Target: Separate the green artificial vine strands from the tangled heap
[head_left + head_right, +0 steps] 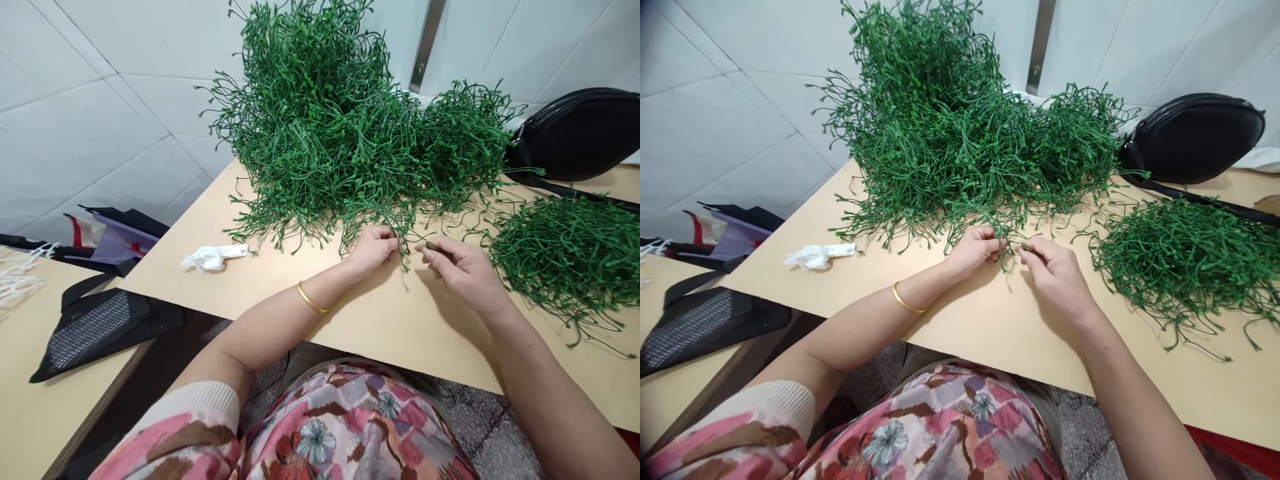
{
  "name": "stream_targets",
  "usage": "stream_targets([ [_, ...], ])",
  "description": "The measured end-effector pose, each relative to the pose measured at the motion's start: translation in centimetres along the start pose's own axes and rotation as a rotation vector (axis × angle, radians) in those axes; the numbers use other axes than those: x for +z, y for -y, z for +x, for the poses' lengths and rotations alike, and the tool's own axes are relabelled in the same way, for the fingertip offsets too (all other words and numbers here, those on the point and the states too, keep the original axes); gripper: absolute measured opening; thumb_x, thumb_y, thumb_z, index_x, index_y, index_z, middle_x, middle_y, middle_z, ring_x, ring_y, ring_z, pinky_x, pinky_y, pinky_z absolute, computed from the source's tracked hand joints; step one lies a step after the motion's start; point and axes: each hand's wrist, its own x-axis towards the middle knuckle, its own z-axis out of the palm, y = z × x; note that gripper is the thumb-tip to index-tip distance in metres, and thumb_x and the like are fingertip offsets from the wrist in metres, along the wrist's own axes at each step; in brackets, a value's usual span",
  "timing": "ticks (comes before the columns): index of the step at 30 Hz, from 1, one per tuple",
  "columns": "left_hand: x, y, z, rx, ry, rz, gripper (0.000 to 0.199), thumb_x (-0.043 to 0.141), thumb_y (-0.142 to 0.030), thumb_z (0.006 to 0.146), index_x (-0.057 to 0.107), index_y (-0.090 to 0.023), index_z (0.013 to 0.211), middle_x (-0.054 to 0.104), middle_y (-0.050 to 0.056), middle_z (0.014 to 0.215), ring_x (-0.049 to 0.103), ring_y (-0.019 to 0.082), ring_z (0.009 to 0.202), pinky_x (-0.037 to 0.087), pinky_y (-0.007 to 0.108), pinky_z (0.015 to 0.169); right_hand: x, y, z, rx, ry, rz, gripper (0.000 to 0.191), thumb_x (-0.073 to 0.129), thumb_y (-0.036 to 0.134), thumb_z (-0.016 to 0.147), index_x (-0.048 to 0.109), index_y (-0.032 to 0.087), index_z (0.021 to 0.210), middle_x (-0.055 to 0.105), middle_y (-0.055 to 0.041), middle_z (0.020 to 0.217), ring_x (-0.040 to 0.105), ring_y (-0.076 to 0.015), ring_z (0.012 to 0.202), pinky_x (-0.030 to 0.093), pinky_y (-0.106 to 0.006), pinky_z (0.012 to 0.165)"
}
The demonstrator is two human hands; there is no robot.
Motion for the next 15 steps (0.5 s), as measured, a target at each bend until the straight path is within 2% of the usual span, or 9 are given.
stream_targets([
  [3,0.1,-0.3,-0.3,0.000,0.015,0.034,0.023,0.059,-0.012,0.070,0.045,-0.013,0.052,0.044,-0.005,0.041,0.038,0.004,0.038,0.028,0.020,0.042,0.1,-0.3,0.5,-0.046,-0.107,0.049,0.018,0.048,0.030,0.083,0.056,0.017,0.073,0.048,0.0004,0.064,0.044,-0.0112,0.060,0.033,-0.025,0.058],
  [6,0.1,-0.3,-0.3,0.006,0.051,0.063,0.024,0.062,-0.015,0.068,0.045,-0.014,0.051,0.043,-0.005,0.041,0.036,0.004,0.038,0.026,0.021,0.042,0.9,-1.3,1.3,-0.067,-0.105,0.043,0.021,0.046,0.027,0.083,0.054,0.017,0.067,0.047,-0.0005,0.066,0.044,-0.0118,0.064,0.033,-0.025,0.059],
  [8,0.1,-0.1,-0.3,0.028,0.074,0.080,0.025,0.064,-0.015,0.064,0.045,-0.013,0.049,0.042,-0.006,0.042,0.035,0.003,0.039,0.025,0.021,0.043,1.4,-2.0,1.6,-0.028,-0.063,0.077,0.026,0.047,0.032,0.084,0.053,0.017,0.063,0.044,0.0005,0.062,0.040,-0.0109,0.060,0.030,-0.025,0.056],
  [13,-0.2,0.0,-0.3,0.035,0.124,0.107,0.021,0.065,-0.015,0.062,0.049,-0.012,0.049,0.042,-0.006,0.042,0.035,0.003,0.041,0.025,0.021,0.045,1.5,-2.7,2.0,0.068,0.087,0.357,0.031,0.063,0.045,0.072,0.059,0.015,0.074,0.046,0.0022,0.061,0.036,-0.0082,0.055,0.028,-0.024,0.052],
  [15,-0.4,-0.1,-0.2,0.020,0.181,0.115,0.021,0.064,-0.017,0.065,0.050,-0.012,0.049,0.043,-0.004,0.043,0.036,0.004,0.041,0.027,0.021,0.045,1.3,-2.8,2.1,0.121,0.131,0.491,0.036,0.067,0.049,0.067,0.054,0.016,0.066,0.041,0.0045,0.055,0.031,-0.0067,0.051,0.026,-0.024,0.049],
])
